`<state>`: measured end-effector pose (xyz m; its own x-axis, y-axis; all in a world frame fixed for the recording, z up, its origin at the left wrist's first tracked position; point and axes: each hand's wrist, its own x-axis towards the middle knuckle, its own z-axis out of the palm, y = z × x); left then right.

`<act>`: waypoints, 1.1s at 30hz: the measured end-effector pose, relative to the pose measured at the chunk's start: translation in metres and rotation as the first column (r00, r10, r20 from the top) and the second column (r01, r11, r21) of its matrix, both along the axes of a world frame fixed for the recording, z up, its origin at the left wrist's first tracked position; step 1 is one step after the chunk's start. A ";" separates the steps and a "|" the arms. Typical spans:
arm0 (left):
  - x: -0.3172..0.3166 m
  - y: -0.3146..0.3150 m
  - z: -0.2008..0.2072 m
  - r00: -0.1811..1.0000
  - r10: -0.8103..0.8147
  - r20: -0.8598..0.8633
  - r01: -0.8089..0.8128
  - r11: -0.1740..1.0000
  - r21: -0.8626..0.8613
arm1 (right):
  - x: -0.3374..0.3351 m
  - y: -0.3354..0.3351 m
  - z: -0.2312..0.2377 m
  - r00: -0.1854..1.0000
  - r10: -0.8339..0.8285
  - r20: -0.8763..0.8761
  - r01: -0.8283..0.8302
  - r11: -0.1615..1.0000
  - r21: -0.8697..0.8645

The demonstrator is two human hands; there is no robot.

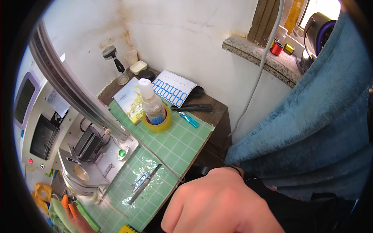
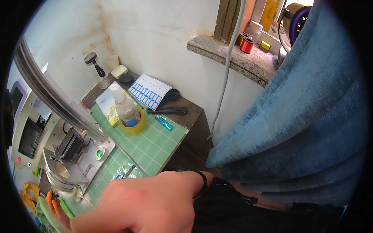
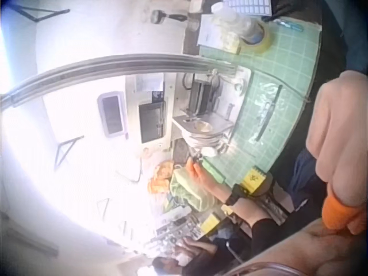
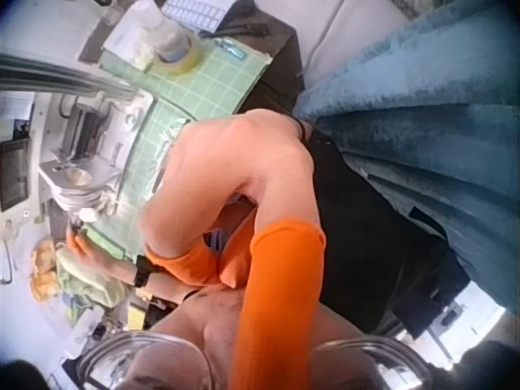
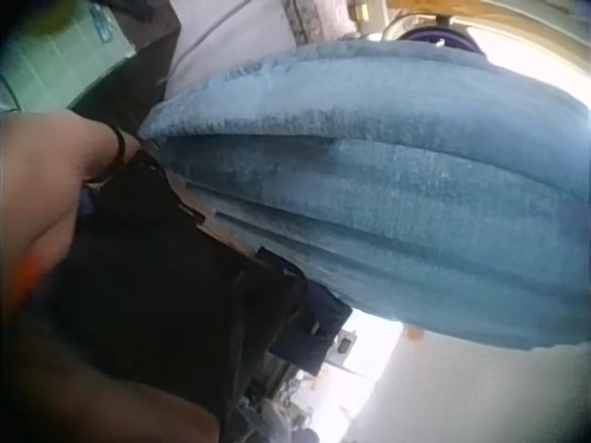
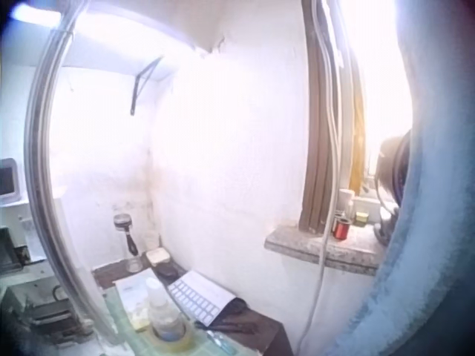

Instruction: Assembling small electrical components onto a yellow strip using a winding machine, tweezers, and adhesive.

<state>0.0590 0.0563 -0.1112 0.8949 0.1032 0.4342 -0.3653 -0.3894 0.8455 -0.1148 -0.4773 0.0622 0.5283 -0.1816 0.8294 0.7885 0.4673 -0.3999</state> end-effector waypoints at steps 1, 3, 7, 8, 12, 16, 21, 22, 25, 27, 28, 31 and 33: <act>-0.004 -0.006 0.006 1.000 -0.022 -0.021 0.022 1.000 0.011 | 0.000 -0.001 0.006 0.998 -0.060 -0.004 0.060 0.998 -0.002; -0.027 -0.016 0.023 0.997 0.081 0.010 -0.080 0.997 -0.021 | 0.015 0.005 0.011 0.995 -0.101 0.001 0.101 0.995 0.013; -0.049 -0.013 0.035 0.998 0.064 0.002 -0.064 0.996 0.058 | 0.037 -0.033 0.014 0.951 0.203 0.234 -0.144 0.958 -0.246; -0.030 -0.033 0.035 0.995 -0.028 0.091 0.017 0.993 0.119 | 0.018 -0.043 0.013 0.952 0.045 0.302 -0.003 0.990 -0.139; -0.043 -0.055 0.051 0.991 -0.129 0.044 0.132 0.989 -0.062 | 0.016 -0.079 -0.006 0.949 0.026 0.315 -0.053 0.996 0.077; -0.046 -0.060 0.054 0.980 -0.184 0.074 0.191 0.977 -0.093 | 0.033 -0.117 -0.017 0.991 -0.070 0.112 0.030 0.944 0.327; -0.057 -0.065 0.057 0.986 -0.162 0.045 0.167 0.979 -0.118 | 0.078 -0.179 -0.054 0.989 0.088 0.121 -0.139 0.836 0.532; -0.056 -0.064 0.057 0.986 -0.161 0.038 0.164 0.978 -0.127 | 0.087 -0.193 -0.065 0.978 0.143 0.151 -0.205 0.779 0.592; -0.050 -0.066 0.058 0.983 -0.176 0.048 0.182 0.971 -0.156 | 0.087 -0.192 -0.061 0.957 0.200 0.210 -0.290 0.705 0.647; -0.049 -0.066 0.059 0.981 -0.187 0.054 0.193 0.968 -0.159 | 0.084 -0.179 -0.053 0.948 0.213 0.236 -0.317 0.689 0.651; -0.048 -0.067 0.058 0.980 -0.191 0.053 0.197 0.967 -0.160 | 0.083 -0.173 -0.049 0.968 0.135 0.212 -0.242 0.723 0.647; -0.046 -0.066 0.062 0.980 -0.196 0.045 0.200 0.967 -0.157 | 0.090 -0.176 -0.055 0.988 0.012 0.155 -0.107 0.773 0.625; -0.048 -0.066 0.061 0.981 -0.192 0.038 0.195 0.969 -0.151 | 0.091 -0.178 -0.057 0.992 -0.028 0.123 -0.053 0.793 0.607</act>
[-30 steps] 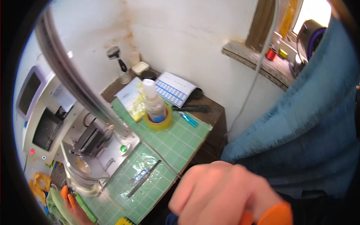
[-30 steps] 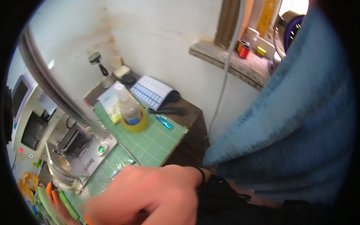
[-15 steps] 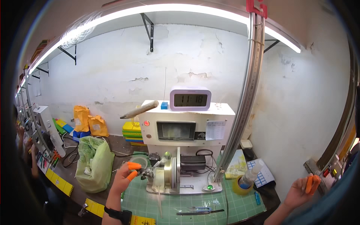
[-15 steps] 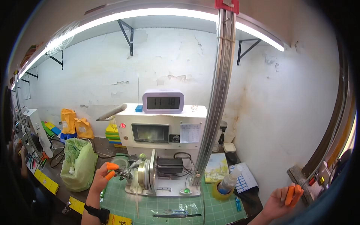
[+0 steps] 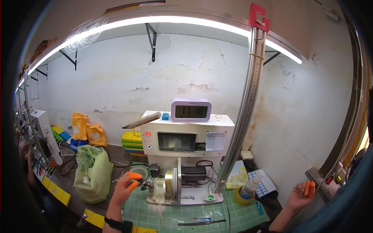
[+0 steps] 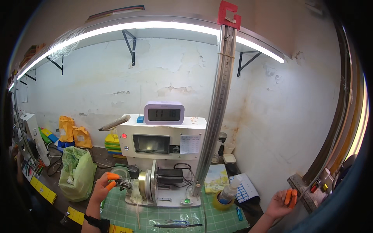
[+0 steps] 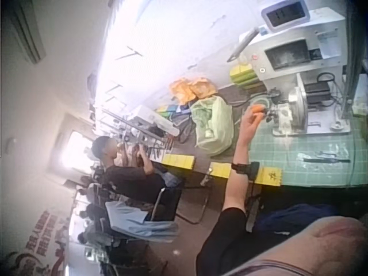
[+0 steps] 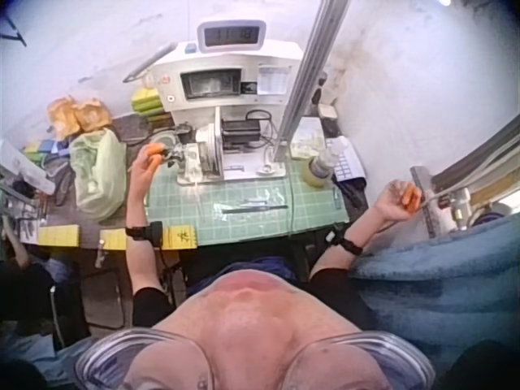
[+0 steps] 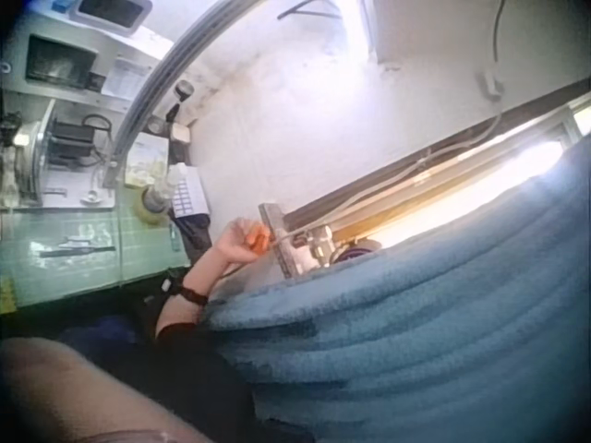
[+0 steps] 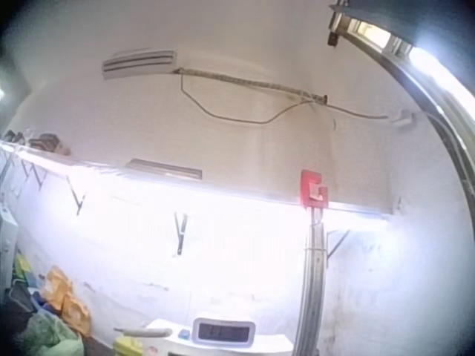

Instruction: Assembling small electrical components onto a yellow strip using a winding machine, tweezers, and adhesive.

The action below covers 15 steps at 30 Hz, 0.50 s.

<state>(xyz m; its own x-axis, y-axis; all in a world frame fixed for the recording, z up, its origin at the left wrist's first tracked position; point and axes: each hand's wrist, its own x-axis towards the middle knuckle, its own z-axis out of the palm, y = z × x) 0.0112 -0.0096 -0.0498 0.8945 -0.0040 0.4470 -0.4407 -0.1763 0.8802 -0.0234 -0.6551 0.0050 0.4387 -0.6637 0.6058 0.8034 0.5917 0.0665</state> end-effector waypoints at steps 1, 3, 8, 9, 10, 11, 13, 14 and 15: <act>0.000 0.002 -0.001 1.000 0.002 -0.003 -0.002 1.000 -0.004 | -0.001 -0.002 0.000 0.996 0.059 0.061 -0.047 0.981 -0.188; -0.002 0.001 -0.001 1.000 0.011 -0.009 -0.011 1.000 -0.009 | -0.008 0.006 0.006 0.985 0.136 0.106 -0.088 0.923 -0.374; -0.009 -0.002 0.008 1.000 0.012 0.008 -0.012 1.000 0.024 | -0.023 0.004 0.006 0.999 -0.009 0.054 0.023 0.963 -0.270; -0.011 0.000 0.006 0.999 0.037 0.004 -0.037 0.999 0.021 | -0.020 -0.002 0.005 0.999 0.017 0.050 -0.003 0.962 -0.273; -0.008 0.000 0.002 1.000 0.007 0.013 -0.007 1.000 0.016 | -0.019 -0.011 0.004 0.997 0.032 0.068 -0.010 0.954 -0.298; -0.004 0.003 -0.001 0.999 -0.023 0.026 0.022 1.000 0.017 | -0.018 -0.017 0.001 0.995 0.048 0.091 -0.017 0.948 -0.318; -0.002 0.005 -0.006 1.000 0.011 0.022 -0.012 0.998 0.062 | -0.025 -0.033 -0.006 1.000 -0.002 0.013 0.005 0.957 -0.289; 0.009 0.009 -0.009 0.999 -0.026 0.023 0.025 0.997 0.072 | -0.038 -0.015 0.010 1.000 0.004 0.014 0.000 0.954 -0.299; 0.006 0.008 -0.007 1.000 0.016 0.027 -0.018 0.997 0.079 | -0.040 -0.006 0.009 1.000 -0.007 0.016 0.011 0.962 -0.274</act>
<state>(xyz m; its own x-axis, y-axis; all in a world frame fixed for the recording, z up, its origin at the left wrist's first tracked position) 0.0170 -0.0020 -0.0569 0.8828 -0.0251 0.4692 -0.4597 -0.2527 0.8514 -0.0632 -0.6615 0.0136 0.4233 -0.4754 0.7712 0.8087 0.5820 -0.0851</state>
